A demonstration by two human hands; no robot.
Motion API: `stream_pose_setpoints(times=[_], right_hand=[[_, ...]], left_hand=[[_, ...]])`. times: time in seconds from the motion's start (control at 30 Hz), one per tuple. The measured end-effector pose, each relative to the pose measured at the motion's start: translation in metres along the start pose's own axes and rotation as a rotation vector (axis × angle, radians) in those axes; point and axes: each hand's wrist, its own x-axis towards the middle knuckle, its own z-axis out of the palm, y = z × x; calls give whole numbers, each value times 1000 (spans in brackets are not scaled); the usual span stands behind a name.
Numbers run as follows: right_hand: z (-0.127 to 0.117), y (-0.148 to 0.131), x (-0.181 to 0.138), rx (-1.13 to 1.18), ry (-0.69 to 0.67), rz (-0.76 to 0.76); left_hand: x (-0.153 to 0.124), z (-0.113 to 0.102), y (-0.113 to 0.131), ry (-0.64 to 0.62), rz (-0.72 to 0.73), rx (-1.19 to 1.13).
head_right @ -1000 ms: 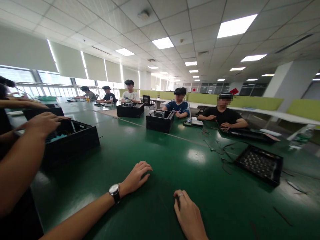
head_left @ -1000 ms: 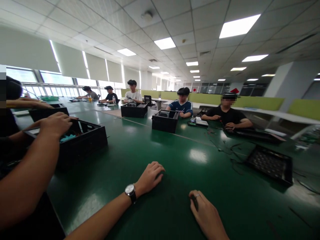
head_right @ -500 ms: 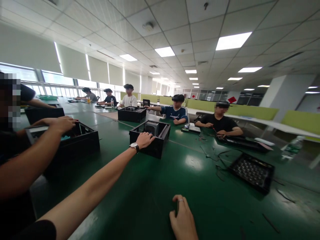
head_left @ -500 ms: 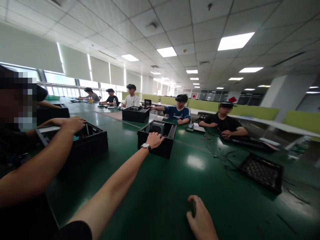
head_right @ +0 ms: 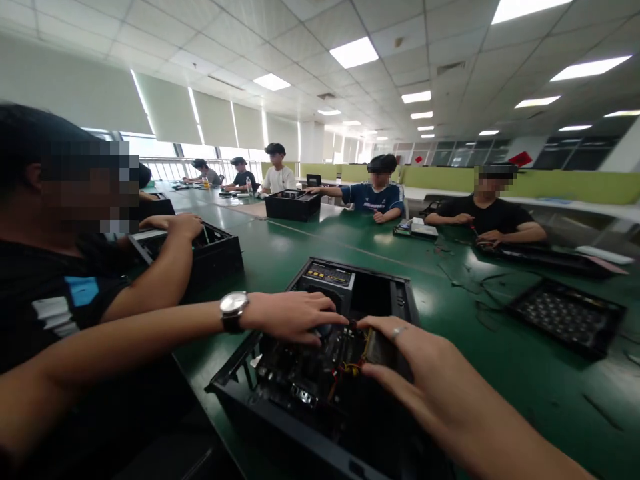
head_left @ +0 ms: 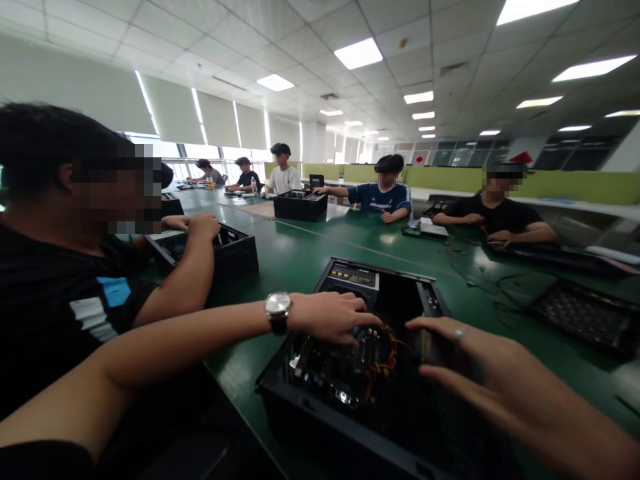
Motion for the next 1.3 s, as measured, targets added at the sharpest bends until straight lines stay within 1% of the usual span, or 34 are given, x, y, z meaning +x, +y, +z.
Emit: stream_pose_setpoints(times=[0.07,0.1,0.13,0.17,0.23,0.3,0.43,0.53,0.63,0.73,0.8,0.87,0.93,1.0,1.07,1.13,1.2,1.27,1.3], right_hand=[[17,-8,16,-262,-325,-112],[26,-7,23,-429,-452,-123],[35,-5,27,-576,-522,-100],[43,-2,31,-693,-564,-66],[60,7,38,-805,-589,-16],[74,15,45,-808,-598,29],[95,28,61,-793,-665,137],[105,34,71,-768,-693,187],[117,34,78,-743,-711,216],[128,33,83,-745,-732,248],[130,33,85,-761,-730,258],[127,33,86,-779,-725,250],[118,30,84,-801,-727,232],[105,22,78,-820,-715,188],[86,9,68,-826,-681,115],[61,-6,55,-817,-643,37],[28,-15,37,-736,-575,-28],[-7,-8,13,-539,-425,-31],[-23,3,-2,-418,-312,7]], left_hand=[[17,20,-22,-70,91,107],[27,30,-30,-113,117,165],[36,39,-36,-144,131,222],[44,46,-39,-159,137,271],[56,55,-41,-156,148,336],[61,55,-39,-153,163,352],[52,41,-36,-152,159,389],[39,26,-31,-105,112,432],[32,13,-26,-89,49,453],[32,9,-25,-94,-14,429],[34,12,-27,-88,-22,404],[38,16,-29,-88,-15,400],[45,21,-31,-89,-4,407],[53,27,-33,-82,20,397],[63,35,-33,-86,49,358],[73,42,-32,-116,64,315],[81,47,-29,-154,71,285],[84,47,-24,-179,65,271],[82,43,-19,-182,51,265]])
